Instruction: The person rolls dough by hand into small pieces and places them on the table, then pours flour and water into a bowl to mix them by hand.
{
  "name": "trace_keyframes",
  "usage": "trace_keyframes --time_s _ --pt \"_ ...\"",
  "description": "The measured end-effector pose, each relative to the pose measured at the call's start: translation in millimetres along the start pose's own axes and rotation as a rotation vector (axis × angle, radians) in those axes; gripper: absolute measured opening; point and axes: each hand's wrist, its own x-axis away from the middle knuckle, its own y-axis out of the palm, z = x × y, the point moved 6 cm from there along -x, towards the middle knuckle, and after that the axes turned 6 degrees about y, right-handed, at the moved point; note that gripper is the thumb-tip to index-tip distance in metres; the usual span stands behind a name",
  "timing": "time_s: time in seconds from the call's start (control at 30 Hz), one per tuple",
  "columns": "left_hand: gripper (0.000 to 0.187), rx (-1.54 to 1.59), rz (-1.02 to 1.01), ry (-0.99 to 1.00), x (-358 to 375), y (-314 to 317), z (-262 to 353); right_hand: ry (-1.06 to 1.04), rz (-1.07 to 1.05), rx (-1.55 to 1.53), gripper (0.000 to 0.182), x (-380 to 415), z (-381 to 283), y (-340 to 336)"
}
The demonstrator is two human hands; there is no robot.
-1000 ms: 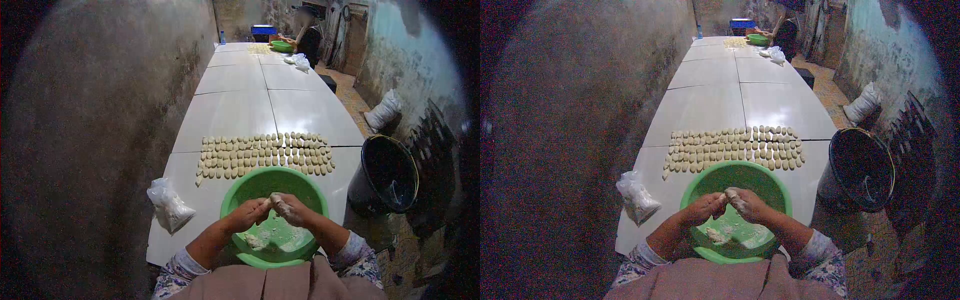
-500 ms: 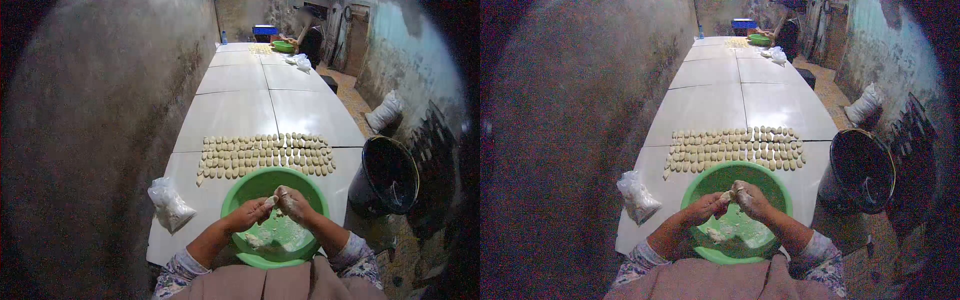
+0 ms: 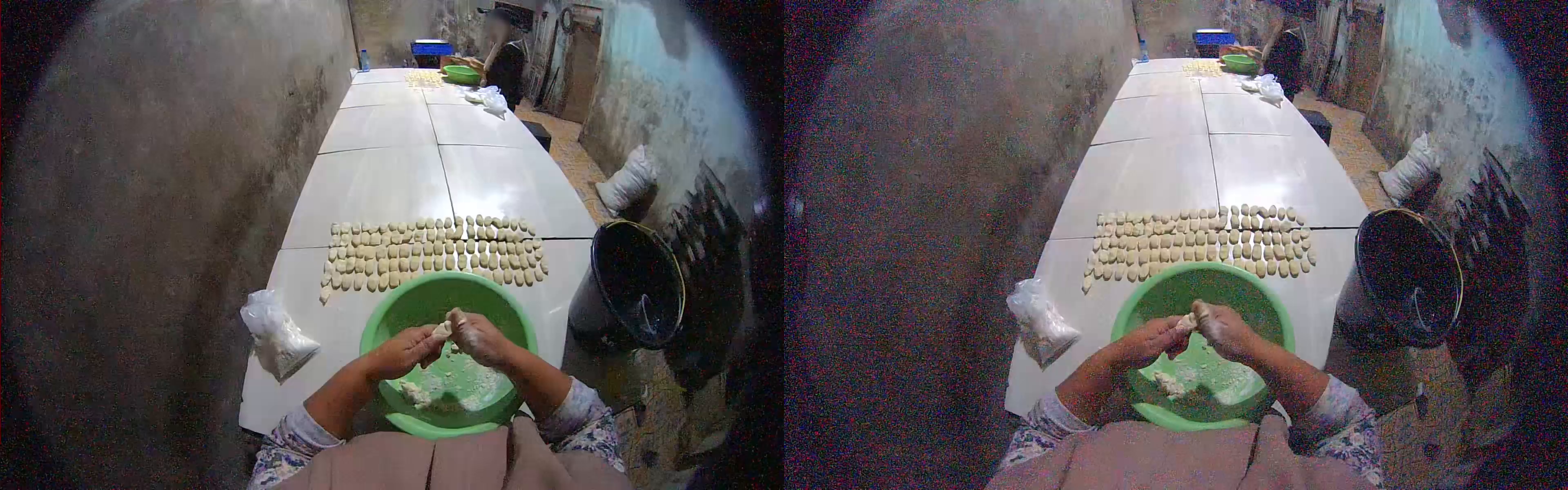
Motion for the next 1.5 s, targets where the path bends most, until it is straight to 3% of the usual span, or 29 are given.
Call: trace_keyframes --time_s 0.03,0.07,0.17,0.23,0.3,0.37,0.43,0.47,0.5,0.57,0.7,1.1,1.17,1.2,1.27,1.37,1.5 --pt "0.039 0.004 -0.001 -0.046 -0.5 0.0 0.8 0.162 0.02 -0.051 0.056 -1.2 10.9 -2.5" --pt "0.042 -0.063 -0.005 -0.09 -0.5 -1.5 -0.1 0.147 0.037 0.15 0.058 -1.2 8.0 -8.4" --pt "0.042 -0.112 -0.015 -0.017 0.7 -1.7 -0.9 0.076 0.104 0.064 0.054 -4.3 22.6 -5.5" --pt "0.042 -0.076 -0.034 -0.016 0.2 -1.2 -4.7 0.099 0.037 0.094 0.047 2.5 0.9 1.1" --pt "0.041 -0.24 -0.074 -0.018 1.4 -1.2 -5.3 -0.025 -0.002 0.136 0.041 2.9 -7.7 3.9" --pt "0.041 -0.178 -0.044 -0.027 0.8 -2.5 -4.2 -0.133 0.079 0.233 0.038 2.4 -7.8 3.6" --pt "0.042 -0.053 0.018 -0.045 0.0 -5.6 -1.9 -0.033 0.007 -0.11 0.036 3.1 -0.8 0.9" --pt "0.044 -0.034 0.038 -0.106 -0.3 -7.9 -2.7 -0.118 -0.076 0.122 0.034 4.3 -10.1 -2.7" --pt "0.044 -0.035 0.044 -0.105 -0.3 -9.6 -4.1 -0.12 -0.081 0.124 0.034 6.4 -16.7 -3.8" --pt "0.047 0.057 0.03 -0.106 0.6 -10.7 -9.3 0.082 -0.074 -0.353 0.029 10.0 -15.5 -6.5" --pt "0.047 0.069 0.005 -0.049 0.0 -7.5 0.8 0.021 -0.126 -0.367 0.02 6.5 -14.8 1.2" --pt "0.043 -0.059 -0.028 -0.004 0.5 -7.4 -14.1 -0.023 -0.101 -0.053 0.024 6.3 -14.5 11.6" --pt "0.043 -0.085 -0.01 0.017 0.7 -4.6 -4.7 -0.219 -0.008 0.108 0.028 -0.4 -4.5 9.8" --pt "0.043 -0.085 -0.011 0.016 0.8 -4.4 -4.9 -0.219 -0.007 0.107 0.028 0.2 -5.1 9.7" --pt "0.043 -0.086 0.002 0.033 0.9 -5.0 -4.6 -0.147 0.086 0.284 0.032 0.6 -4.3 5.5" --pt "0.04 -0.052 0.003 0.0 -0.8 -5.1 -8.4 -0.06 -0.012 0.042 0.034 1.1 -0.8 4.1" --pt "0.038 -0.095 0.007 -0.028 1.1 -5.7 -7.1 0.103 0.034 0.18 0.035 7.8 -15.9 0.8"
